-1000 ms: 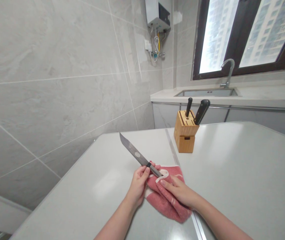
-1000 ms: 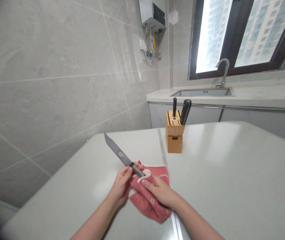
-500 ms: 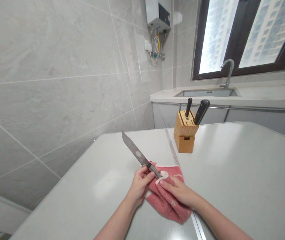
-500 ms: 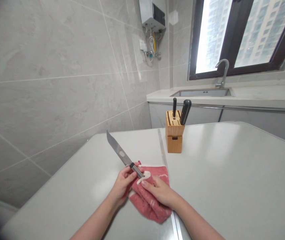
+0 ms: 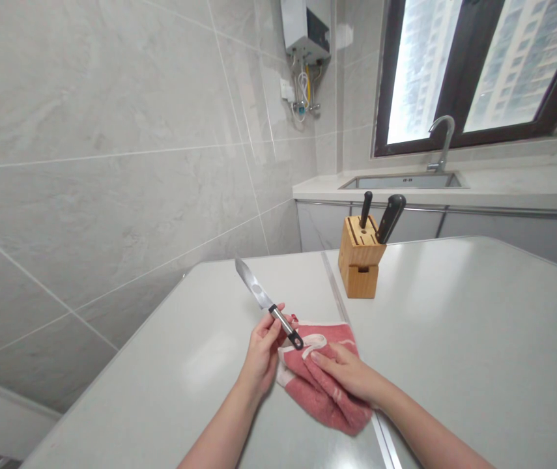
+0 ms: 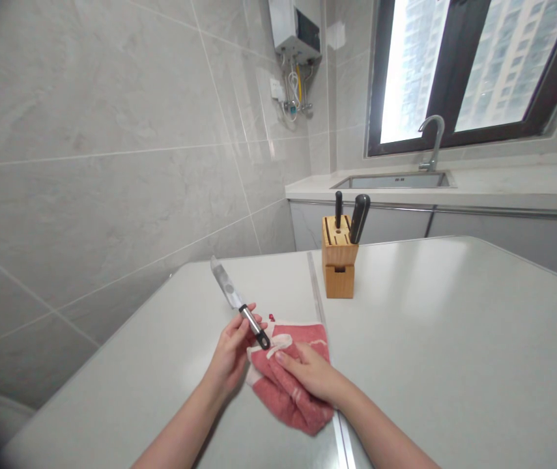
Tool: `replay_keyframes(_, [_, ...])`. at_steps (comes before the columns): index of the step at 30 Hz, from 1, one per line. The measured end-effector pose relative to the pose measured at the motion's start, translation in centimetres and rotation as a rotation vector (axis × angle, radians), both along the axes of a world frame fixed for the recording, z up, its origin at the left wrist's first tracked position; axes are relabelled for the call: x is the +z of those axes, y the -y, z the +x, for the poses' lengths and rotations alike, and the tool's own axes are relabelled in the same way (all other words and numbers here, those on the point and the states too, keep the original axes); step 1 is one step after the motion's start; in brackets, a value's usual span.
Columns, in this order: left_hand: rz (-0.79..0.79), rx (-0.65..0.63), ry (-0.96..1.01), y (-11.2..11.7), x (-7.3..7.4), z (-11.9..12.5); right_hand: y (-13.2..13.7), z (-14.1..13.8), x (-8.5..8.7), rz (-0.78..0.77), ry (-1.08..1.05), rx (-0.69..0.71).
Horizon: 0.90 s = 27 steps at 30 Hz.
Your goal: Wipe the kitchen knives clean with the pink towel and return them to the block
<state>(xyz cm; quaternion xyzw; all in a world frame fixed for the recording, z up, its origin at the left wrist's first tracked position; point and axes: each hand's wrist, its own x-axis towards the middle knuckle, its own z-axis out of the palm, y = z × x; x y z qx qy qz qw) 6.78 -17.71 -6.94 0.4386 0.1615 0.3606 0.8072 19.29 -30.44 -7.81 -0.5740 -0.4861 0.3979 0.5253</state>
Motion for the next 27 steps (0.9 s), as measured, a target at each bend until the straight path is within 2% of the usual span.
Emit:
replay_keyframes(8, [0.005, -0.042, -0.012, 0.3, 0.03, 0.05, 0.06, 0.15, 0.34, -0.024, -0.03, 0.007])
replay_keyframes(13, [0.058, -0.096, -0.05, 0.59, 0.42, -0.07, 0.11, 0.33, 0.18, -0.012, -0.118, 0.082])
replay_keyframes(20, [0.155, -0.106, -0.092, 0.55, 0.05, -0.14, 0.02, 0.25, 0.55, 0.013, -0.218, 0.073])
replay_keyframes(27, [0.206, -0.11, -0.131, 0.4, -0.16, -0.04, -0.42, 0.33, 0.27, 0.069, -0.522, -0.002])
